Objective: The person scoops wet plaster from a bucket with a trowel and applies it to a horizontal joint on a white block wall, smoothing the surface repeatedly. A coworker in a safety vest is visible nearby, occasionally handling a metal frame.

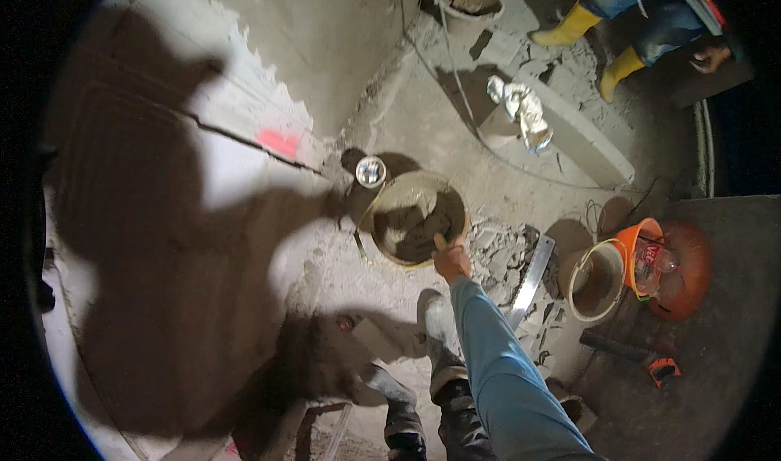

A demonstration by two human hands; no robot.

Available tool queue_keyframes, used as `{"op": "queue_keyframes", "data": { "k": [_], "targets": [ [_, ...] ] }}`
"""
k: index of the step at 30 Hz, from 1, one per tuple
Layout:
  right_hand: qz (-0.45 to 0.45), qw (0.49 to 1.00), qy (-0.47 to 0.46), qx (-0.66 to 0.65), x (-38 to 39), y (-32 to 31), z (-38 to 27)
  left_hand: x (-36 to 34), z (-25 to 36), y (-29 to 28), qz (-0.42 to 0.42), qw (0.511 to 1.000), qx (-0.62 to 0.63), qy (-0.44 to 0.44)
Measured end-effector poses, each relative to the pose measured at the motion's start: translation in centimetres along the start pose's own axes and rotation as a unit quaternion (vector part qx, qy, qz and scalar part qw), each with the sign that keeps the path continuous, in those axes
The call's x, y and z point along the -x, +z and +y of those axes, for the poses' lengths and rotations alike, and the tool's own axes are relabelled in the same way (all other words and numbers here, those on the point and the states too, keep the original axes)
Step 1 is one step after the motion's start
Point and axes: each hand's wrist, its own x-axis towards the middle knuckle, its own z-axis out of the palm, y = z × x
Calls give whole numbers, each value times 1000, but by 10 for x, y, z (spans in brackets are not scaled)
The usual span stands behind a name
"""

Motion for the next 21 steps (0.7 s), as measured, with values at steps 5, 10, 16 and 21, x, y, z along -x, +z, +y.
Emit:
{"op": "queue_keyframes", "data": {
  "k": [5,10,16,21],
  "targets": [
    [39,992,-12,119,18,-34,-27,14,15,-6,37,995,88,-18],
    [28,988,-50,141,72,-107,9,11,30,-12,29,996,90,0],
    [104,991,-81,32,148,-92,141,15,15,-15,-20,996,87,-27],
    [165,959,-233,-2,233,-99,216,14,-3,-24,-21,988,154,-1]
  ]
}}
